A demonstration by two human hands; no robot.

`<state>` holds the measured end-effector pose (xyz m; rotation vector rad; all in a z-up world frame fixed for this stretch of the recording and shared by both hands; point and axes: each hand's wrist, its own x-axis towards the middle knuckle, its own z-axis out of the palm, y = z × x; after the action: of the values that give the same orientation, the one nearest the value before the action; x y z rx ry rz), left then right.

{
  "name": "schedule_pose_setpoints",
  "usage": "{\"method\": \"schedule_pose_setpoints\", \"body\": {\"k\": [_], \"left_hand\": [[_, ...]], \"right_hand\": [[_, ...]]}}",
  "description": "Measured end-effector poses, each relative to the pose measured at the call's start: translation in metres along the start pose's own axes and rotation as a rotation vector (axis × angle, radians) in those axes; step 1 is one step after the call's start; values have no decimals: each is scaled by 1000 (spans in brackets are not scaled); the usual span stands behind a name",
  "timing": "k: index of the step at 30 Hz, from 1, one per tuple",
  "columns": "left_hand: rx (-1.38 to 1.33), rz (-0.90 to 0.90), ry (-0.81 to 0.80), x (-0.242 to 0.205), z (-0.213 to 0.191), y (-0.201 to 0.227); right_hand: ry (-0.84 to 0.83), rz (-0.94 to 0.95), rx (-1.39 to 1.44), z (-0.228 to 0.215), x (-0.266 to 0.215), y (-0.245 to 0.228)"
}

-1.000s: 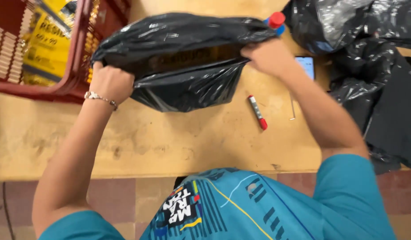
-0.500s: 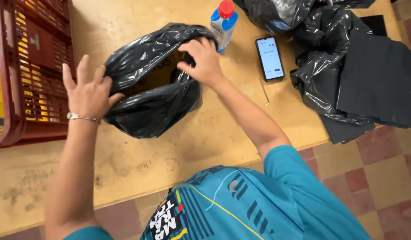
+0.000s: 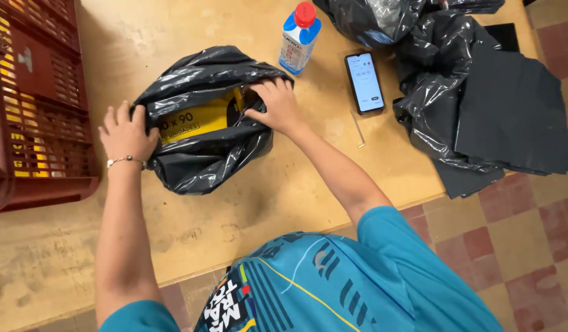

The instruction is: The person repeatedly takes packs of black trash bags from a red basket and places them into a larger black plastic bag on a wooden table. The person handles the packs one at a time, opening the large bag and inserting each pack before closing it again.

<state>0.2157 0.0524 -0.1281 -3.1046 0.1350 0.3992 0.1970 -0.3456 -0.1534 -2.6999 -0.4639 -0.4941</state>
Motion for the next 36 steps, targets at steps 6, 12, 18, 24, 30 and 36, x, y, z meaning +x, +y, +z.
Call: {"method": "schedule_pose_setpoints", "body": {"k": [6,12,18,24,30,36], "left_hand": [[112,319,753,-53,-34,16],[-73,556,606,-134,-31,64],[-507,458,605,-216,-19,70],[-431,383,623,-251,-90,-2],[-305,375,788,-222,-179,-129],[110,265,664,-118,-199,-263]], "right_hand": [[391,-189,185,-62,-27,-37],[320,-126,361,-82,-102,-35],[220,-109,461,-77,-153,-52],[116,-84,746,-79,-133,-129],[67,-178,885,-63,-100,-222],[-228,-177,874,1,-94,-306]]}}
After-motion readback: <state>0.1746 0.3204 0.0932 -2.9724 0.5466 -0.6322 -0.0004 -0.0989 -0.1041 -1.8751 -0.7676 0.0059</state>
